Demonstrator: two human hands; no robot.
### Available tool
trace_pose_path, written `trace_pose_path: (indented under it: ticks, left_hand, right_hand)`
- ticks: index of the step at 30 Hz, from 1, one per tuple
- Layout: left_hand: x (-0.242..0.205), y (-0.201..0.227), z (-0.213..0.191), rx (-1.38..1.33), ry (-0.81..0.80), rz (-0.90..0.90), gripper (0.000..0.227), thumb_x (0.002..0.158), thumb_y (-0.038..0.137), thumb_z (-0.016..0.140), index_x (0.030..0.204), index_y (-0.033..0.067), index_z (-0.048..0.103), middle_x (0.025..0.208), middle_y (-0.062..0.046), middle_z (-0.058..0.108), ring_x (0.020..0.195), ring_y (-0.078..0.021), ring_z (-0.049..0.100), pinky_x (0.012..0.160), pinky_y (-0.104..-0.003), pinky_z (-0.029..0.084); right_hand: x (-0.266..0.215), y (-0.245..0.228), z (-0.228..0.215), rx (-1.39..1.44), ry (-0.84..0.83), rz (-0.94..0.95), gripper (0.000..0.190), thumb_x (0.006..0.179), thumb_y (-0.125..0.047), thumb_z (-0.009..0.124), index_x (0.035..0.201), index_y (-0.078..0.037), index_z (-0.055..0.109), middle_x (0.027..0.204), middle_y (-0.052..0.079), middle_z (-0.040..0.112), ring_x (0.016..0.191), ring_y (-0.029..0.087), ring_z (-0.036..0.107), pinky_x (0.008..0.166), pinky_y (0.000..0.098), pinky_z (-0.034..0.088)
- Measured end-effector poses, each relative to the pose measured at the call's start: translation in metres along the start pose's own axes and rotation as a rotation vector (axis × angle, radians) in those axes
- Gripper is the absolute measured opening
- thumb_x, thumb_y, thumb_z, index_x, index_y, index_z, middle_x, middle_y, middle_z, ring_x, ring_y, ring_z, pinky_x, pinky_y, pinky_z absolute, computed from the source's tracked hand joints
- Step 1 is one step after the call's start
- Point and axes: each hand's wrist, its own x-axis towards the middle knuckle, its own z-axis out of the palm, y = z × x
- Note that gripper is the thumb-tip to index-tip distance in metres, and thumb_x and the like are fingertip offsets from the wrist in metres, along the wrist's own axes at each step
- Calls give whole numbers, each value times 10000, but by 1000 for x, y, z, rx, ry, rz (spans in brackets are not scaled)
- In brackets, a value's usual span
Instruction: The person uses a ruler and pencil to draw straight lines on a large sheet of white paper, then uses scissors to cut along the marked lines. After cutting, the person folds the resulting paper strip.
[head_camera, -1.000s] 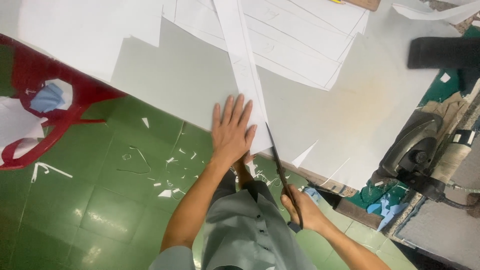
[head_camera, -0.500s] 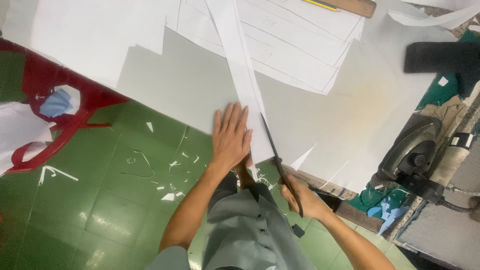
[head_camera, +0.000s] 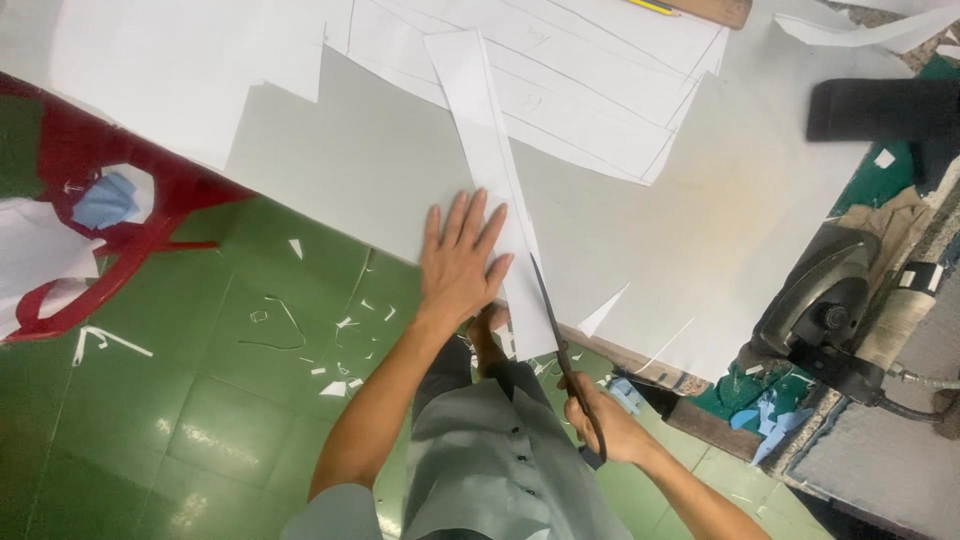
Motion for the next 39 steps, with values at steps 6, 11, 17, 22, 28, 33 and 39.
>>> trace_pose_path:
  ticks: [6,11,17,22,28,33,39]
  left_hand:
    - [-2,-1,-6,-13,99,21,627,1060,510,347,1603,196,340,1664,-116,273,1541,-315,231,1245,-555,158]
    - [-2,0,-5,-17,131,21,621,1054,504,382,1593,195,368,1660,-113,279,1537,-308,249,1243,-556,177]
    - [-2,0,-3,-14,138,10,637,1059,477,370,1584,115,377,1663,-89,282,1544,-281,230,1251,-540,167]
    - [-1,-1,13,-184,212,3,605,1053,431,419,1583,145,363,1656,-123,297,1535,-307,236,1243,-597,77]
    - [-1,0,12,-181,202,-3,618,1048,433,411,1590,143,344,1665,-115,278,1543,-306,213,1248,-589,62]
    - [0,0,10,-168,197,-2,618,1044,432,434,1582,135,364,1657,-119,297,1539,-305,225,1245,-589,70]
    - [1,1,13,-134,207,6,619,1047,439,417,1587,145,347,1670,-100,265,1548,-284,193,1253,-581,46]
  right_hand:
    - [7,17,12,-90,135,-131,544,949,-630,368,944,-123,566,642,-4,538,530,148,501,493,315,404]
    - [-3,8,0,-6,51,-110,586,907,-657,397,1015,-104,557,690,9,529,520,157,556,469,307,487]
    - [15,-28,-21,-42,-71,3,779,857,-706,310,1352,-121,455,749,19,585,577,162,641,522,300,494]
    - [18,-82,-28,-61,42,-145,782,963,-704,259,1139,1,549,611,157,696,561,280,734,473,382,526]
    - [42,-51,-22,-111,62,-62,883,954,-762,225,1172,31,544,676,212,691,620,348,721,475,416,501]
    - [22,-83,-24,-62,96,-25,657,1003,-654,320,1001,-52,581,576,117,677,523,233,720,458,310,511]
    - [13,-97,-41,41,-20,-80,888,933,-771,294,1263,19,530,716,175,727,622,276,752,535,406,584]
